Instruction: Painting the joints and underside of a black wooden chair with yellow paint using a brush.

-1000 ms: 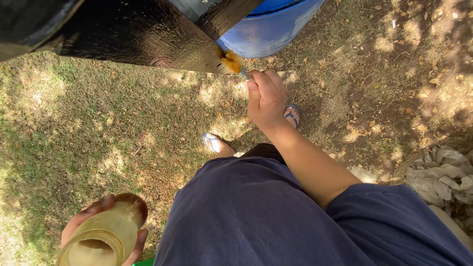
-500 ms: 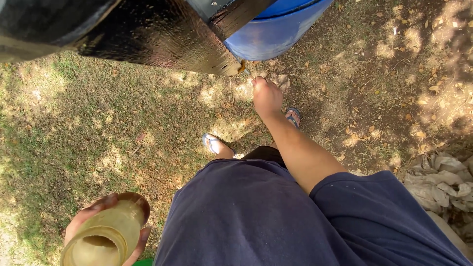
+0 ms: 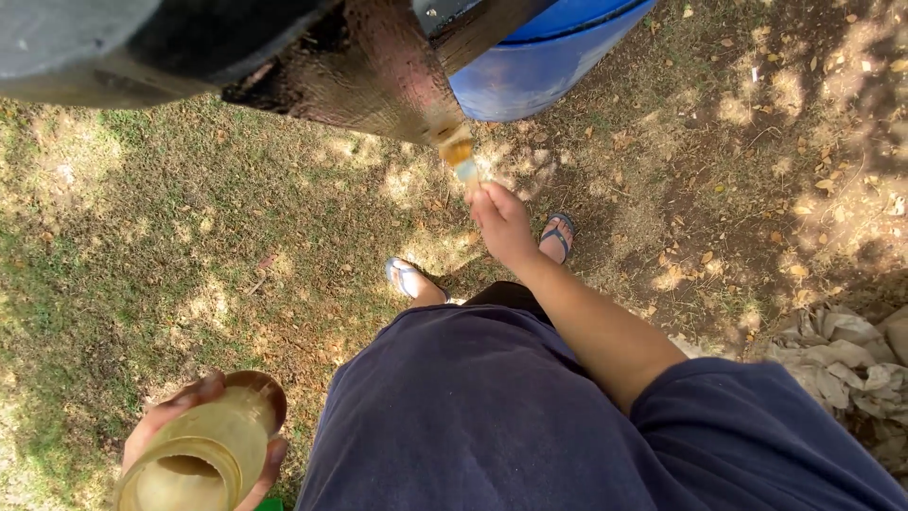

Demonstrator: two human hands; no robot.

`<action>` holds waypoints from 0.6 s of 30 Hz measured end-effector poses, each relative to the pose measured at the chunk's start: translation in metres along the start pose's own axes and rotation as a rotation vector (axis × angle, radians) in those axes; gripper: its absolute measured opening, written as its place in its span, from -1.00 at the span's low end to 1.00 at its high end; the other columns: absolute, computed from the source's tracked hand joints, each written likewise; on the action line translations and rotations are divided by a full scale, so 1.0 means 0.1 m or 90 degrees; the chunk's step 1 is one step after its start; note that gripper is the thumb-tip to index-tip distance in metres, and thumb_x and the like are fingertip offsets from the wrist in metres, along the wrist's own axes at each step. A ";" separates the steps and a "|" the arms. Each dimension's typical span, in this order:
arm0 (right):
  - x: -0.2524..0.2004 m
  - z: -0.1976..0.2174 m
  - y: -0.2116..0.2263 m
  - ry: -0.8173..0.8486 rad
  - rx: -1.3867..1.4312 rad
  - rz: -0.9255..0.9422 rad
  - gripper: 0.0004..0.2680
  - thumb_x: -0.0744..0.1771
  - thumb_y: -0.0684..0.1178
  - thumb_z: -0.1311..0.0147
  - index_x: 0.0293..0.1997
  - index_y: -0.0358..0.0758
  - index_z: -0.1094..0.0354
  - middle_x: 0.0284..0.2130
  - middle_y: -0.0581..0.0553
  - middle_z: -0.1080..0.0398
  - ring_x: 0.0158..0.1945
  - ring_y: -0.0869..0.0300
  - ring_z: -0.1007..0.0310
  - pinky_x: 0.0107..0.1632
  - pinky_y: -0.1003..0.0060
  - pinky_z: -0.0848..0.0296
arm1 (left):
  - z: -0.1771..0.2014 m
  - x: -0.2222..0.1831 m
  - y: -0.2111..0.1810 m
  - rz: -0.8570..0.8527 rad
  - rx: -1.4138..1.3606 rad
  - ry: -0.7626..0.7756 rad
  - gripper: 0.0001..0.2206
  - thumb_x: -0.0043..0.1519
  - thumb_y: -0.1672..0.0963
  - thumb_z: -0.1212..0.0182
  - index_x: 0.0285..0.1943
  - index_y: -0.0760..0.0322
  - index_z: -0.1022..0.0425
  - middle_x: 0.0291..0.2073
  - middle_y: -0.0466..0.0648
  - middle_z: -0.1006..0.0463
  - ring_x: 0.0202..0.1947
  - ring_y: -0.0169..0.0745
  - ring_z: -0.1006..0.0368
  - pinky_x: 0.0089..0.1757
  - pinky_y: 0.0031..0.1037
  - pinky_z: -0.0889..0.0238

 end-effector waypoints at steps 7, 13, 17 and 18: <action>0.34 -0.01 -0.76 0.016 -0.137 -0.189 -0.75 0.44 0.08 0.33 -0.32 -0.14 -0.24 -0.57 0.03 -0.20 -0.60 0.31 -0.04 -0.58 0.41 -0.02 | -0.17 -0.07 -0.09 -0.109 -0.053 0.037 -0.92 0.10 -0.09 -0.09 -0.27 -0.37 -0.40 -0.01 -0.58 -0.50 -0.01 0.09 -0.39 -0.10 0.16 -0.34; 0.35 -0.21 -0.56 0.013 0.043 -0.187 -0.81 0.43 0.04 0.19 -0.27 -0.16 -0.29 -0.51 0.01 -0.28 -0.59 0.32 -0.06 -0.56 0.39 -0.05 | -0.19 -0.50 -0.18 -0.521 0.081 -0.010 -0.57 -0.14 0.09 -0.20 -0.03 -0.03 -0.33 0.14 -0.19 -0.45 0.20 0.05 -0.33 0.03 -0.01 -0.37; 0.06 -0.28 -0.60 0.083 0.098 -0.199 -0.77 0.46 0.04 0.27 -0.24 -0.18 -0.30 -0.66 0.09 -0.16 -0.64 0.32 -0.03 -0.56 0.42 -0.09 | -0.33 -1.03 -0.29 -1.116 0.462 -0.026 -0.15 -0.39 0.11 -0.46 0.19 0.41 -0.22 0.16 0.16 -0.44 0.29 -0.01 -0.34 0.38 -0.33 -0.04; 0.13 -0.31 -0.85 0.082 0.098 -0.205 -0.77 0.46 0.04 0.27 -0.24 -0.18 -0.30 -0.66 0.09 -0.16 -0.64 0.32 -0.03 -0.56 0.42 -0.09 | -0.31 -0.99 -0.25 -1.111 0.467 -0.023 -0.15 -0.39 0.11 -0.46 0.19 0.41 -0.22 0.16 0.16 -0.44 0.29 -0.01 -0.34 0.38 -0.33 -0.04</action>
Point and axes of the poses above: each hand's wrist, its own x-axis towards the middle knuckle, its own z-axis out of the back of the hand, y = z × x, the point moved 9 cm from there along x, towards the middle knuckle
